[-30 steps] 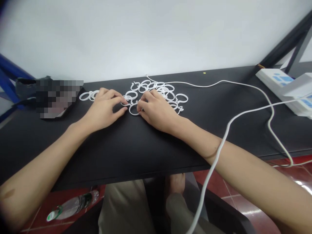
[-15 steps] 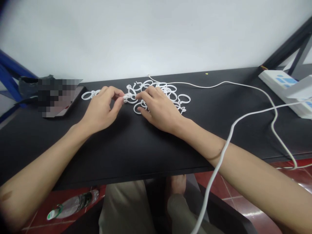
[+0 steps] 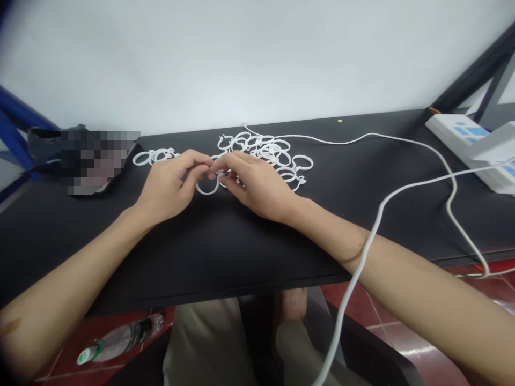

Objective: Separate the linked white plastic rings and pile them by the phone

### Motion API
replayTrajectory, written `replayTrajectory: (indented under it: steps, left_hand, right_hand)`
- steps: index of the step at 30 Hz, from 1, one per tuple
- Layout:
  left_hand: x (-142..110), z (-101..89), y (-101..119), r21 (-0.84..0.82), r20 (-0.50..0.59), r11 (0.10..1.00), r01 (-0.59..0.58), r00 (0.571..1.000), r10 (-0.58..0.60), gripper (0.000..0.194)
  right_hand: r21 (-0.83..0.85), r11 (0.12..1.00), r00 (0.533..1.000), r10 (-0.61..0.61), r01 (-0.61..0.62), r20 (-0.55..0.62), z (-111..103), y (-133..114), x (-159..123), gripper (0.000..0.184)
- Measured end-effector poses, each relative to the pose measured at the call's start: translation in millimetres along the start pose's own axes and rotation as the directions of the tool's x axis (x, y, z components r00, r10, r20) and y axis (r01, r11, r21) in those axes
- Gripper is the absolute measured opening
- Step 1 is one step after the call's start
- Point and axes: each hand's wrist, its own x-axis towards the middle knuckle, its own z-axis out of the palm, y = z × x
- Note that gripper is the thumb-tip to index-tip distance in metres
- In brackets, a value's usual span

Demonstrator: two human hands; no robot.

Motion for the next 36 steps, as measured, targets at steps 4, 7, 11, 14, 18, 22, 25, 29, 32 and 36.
replayTrajectory:
  steps: [4,7,11,14,18,22,25,29,32,36]
  left_hand:
    - [-1,-2.4,3,-0.03,0.016,1.0,0.008,1.0,-0.007,0.022]
    - [-1,-3.1,4,-0.044,0.062,0.999,-0.02,0.998,0.023,0.028]
    - [-1,-1.5,4,-0.029,0.1,0.999,-0.045,0.994,0.048,0.035]
    - [-1,0.1,3,-0.029,0.106,0.999,-0.044,0.993,0.047,0.036]
    - [-1,0.3,2,-0.022,0.107,0.999,-0.05,0.993,0.052,0.036]
    - [-1,-0.8,4,-0.024,0.109,0.999,-0.046,0.993,0.048,0.034]
    - [-1,-1.7,5,-0.025,0.098,0.999,-0.046,0.994,0.048,0.033]
    - [-1,-1.5,6,-0.023,0.093,0.998,-0.053,0.994,0.055,0.032]
    - [0,-0.5,4,-0.012,0.087,0.998,-0.067,0.994,0.067,0.032]
    - [2,-3.1,-9,0.125,0.011,0.992,0.014,1.0,-0.016,0.035]
  right_hand:
    - [0.008,1.0,0.999,0.028,-0.028,-0.036,0,1,1,0.013]
    - [-0.024,0.999,0.996,0.038,-0.04,-0.078,-1,2,3,0.011]
    - [-0.026,0.998,0.994,0.063,-0.065,-0.093,-2,3,3,0.011]
    - [-0.024,0.996,0.993,0.083,-0.085,-0.085,-2,3,2,0.011]
    - [-0.024,0.996,0.993,0.089,-0.091,-0.081,-2,2,2,0.011]
    - [-0.027,0.996,0.995,0.082,-0.083,-0.065,-5,0,3,0.011]
    - [-0.037,0.996,0.995,0.075,-0.077,-0.064,-9,-3,4,0.009]
    - [-0.054,0.995,0.995,0.082,-0.086,-0.064,-10,-5,5,0.008]
    - [-0.046,0.993,0.992,0.108,-0.11,-0.059,-6,-2,4,0.012]
    - [-0.156,0.982,0.994,0.106,-0.103,0.009,-2,3,1,0.027]
